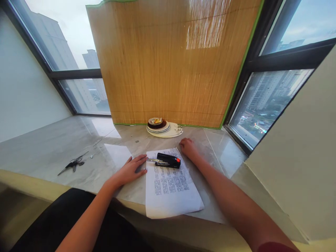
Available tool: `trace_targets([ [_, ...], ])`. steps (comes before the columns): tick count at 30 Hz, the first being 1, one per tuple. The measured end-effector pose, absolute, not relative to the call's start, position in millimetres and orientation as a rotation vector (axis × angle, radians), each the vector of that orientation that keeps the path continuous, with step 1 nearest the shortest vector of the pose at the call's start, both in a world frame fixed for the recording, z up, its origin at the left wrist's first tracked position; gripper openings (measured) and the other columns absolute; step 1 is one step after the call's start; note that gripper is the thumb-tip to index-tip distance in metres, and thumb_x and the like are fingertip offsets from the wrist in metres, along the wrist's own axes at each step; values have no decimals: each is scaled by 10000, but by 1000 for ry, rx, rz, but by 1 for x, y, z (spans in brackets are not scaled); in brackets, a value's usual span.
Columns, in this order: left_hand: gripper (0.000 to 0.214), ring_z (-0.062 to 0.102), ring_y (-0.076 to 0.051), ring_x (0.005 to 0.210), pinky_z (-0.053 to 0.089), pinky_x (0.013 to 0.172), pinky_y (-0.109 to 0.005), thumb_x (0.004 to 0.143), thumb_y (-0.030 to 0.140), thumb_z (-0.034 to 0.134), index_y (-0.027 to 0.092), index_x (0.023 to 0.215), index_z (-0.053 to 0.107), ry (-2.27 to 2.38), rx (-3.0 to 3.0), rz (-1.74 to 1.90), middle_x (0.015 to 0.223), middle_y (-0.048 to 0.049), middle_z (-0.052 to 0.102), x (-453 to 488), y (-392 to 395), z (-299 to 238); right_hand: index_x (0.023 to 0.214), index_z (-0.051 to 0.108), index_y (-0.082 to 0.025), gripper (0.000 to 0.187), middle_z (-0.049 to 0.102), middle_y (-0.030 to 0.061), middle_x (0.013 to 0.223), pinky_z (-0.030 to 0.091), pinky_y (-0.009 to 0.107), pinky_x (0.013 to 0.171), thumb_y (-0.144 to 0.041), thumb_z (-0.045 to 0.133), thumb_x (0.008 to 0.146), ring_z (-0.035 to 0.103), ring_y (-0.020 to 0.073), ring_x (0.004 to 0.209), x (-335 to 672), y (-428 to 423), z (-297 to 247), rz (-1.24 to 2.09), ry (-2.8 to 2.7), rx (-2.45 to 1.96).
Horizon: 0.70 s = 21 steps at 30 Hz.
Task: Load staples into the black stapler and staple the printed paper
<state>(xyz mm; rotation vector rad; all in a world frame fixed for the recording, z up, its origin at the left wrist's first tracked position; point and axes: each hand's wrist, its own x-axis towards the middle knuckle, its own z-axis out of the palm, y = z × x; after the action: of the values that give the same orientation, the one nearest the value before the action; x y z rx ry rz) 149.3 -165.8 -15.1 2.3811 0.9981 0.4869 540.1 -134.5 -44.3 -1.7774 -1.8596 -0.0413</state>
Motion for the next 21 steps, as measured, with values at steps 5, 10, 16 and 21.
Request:
trace_targets([
  [5,699,305,-420,1574,-14,1249,-724,949,542,641,222,1556,509,1062,2415,446,1676,-192,390,166,-174,-14,1161,803,-135,367,743,147,1282,457,407,1108,-79,539,913,643,287,1218,537,-134,-47,-48,-1852,-1818],
  [10,849,128,-378,1636,-34,1232,-762,958,650,570,221,1651,333,1161,2494,192,1748,-136,217,177,-176,-13,1202,791,-158,437,745,107,1328,439,376,1164,-48,538,864,650,260,1271,542,-130,-50,-17,-1826,-1839],
  [16,839,181,-390,1623,88,1226,-779,925,621,632,284,1642,355,1103,2528,104,1739,-118,252,158,-153,-1,1151,808,-194,479,763,81,1303,464,417,1159,-26,483,842,687,252,1247,548,-127,-49,8,-1742,-1848],
  [21,827,531,-355,1448,437,1189,-522,784,553,821,239,1504,564,1097,2554,239,1583,-133,547,146,-110,9,1182,788,-185,530,752,87,1322,472,399,1123,16,522,770,663,263,1241,547,-127,-52,6,-1744,-1805],
])
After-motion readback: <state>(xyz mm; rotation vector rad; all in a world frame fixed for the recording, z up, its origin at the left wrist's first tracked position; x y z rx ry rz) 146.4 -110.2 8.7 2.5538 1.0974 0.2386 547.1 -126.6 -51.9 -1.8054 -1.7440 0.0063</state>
